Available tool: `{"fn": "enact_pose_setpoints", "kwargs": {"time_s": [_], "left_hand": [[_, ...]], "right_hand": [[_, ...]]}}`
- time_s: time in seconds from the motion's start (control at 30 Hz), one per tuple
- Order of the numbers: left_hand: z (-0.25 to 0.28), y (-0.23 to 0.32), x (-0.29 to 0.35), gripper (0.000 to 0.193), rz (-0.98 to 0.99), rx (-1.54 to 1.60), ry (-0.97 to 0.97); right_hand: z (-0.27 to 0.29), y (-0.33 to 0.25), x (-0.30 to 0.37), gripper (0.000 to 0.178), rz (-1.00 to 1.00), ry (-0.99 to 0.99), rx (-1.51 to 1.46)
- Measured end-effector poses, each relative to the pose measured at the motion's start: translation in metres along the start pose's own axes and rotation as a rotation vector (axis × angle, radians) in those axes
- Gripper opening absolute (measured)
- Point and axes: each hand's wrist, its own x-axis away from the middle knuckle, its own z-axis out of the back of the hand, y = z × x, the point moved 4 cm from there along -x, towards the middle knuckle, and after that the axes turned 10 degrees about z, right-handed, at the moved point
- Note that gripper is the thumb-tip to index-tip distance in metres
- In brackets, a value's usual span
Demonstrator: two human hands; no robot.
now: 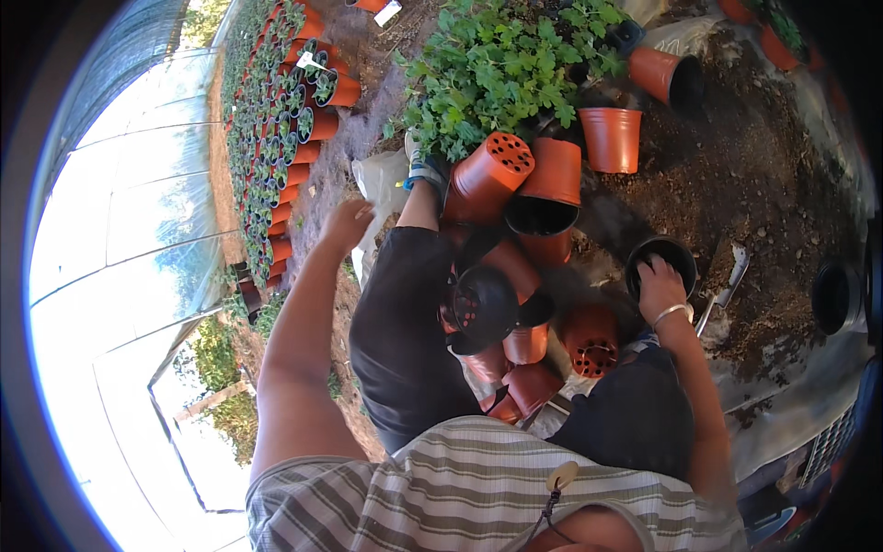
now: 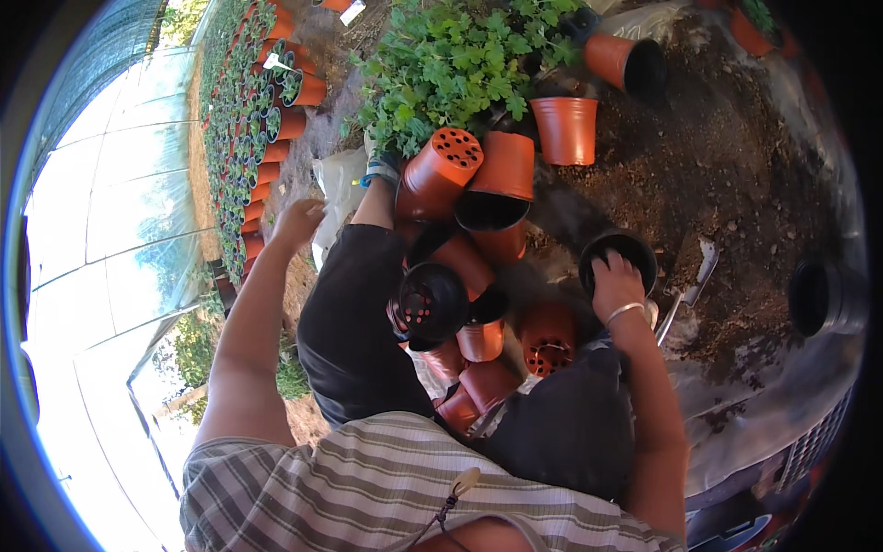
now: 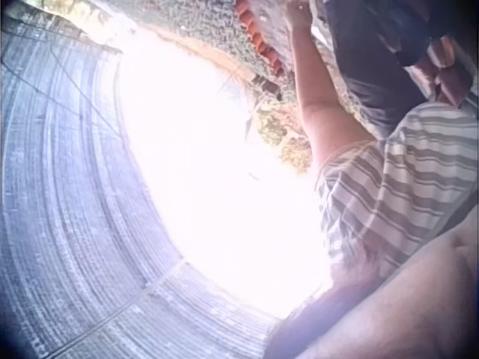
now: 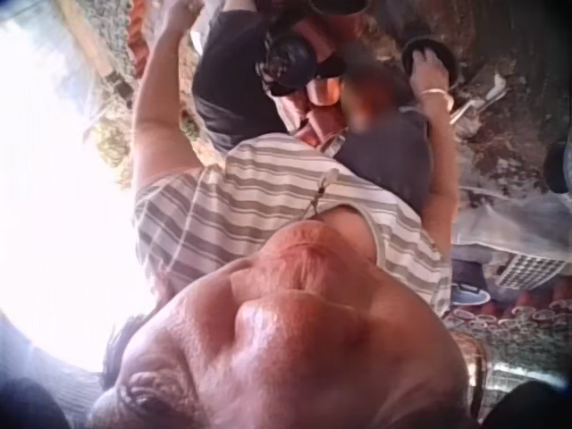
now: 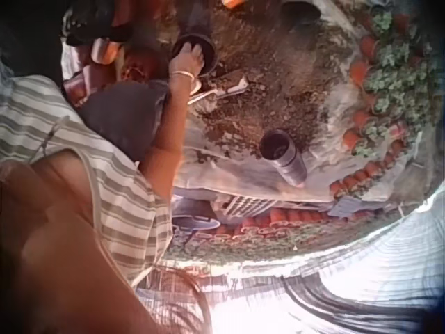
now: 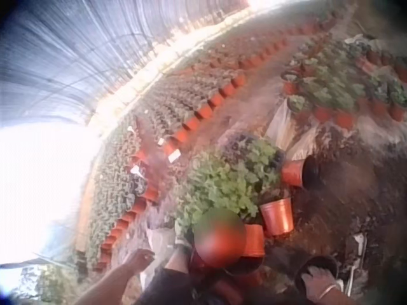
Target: The person pots small green seedlings into black plastic containers using a hand trowel to scoop soil from a large pile. They place each seedling into a pot, add soil around the roots, and set the finished pots aside on the ground.
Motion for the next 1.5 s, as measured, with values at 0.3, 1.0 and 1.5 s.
{"fn": "enact_pose_setpoints", "kwargs": {"time_s": [0.3,1.0,1.5], "left_hand": [[-0.057,0.213,-0.154,0.025,-0.257,0.453,0.164],[-0.053,0.292,-0.152,0.017,-0.426,0.391,0.507],[0.02,0.293,-0.046,0.015,-0.568,1.109,-0.09]], "right_hand": [[0.007,0.004,0.058,0.033,-0.075,0.298,-0.264],[-0.006,-0.001,0.042,0.03,-0.004,0.288,-0.273],[0.073,0.012,0.02,0.031,-0.106,0.618,-0.589]]}}
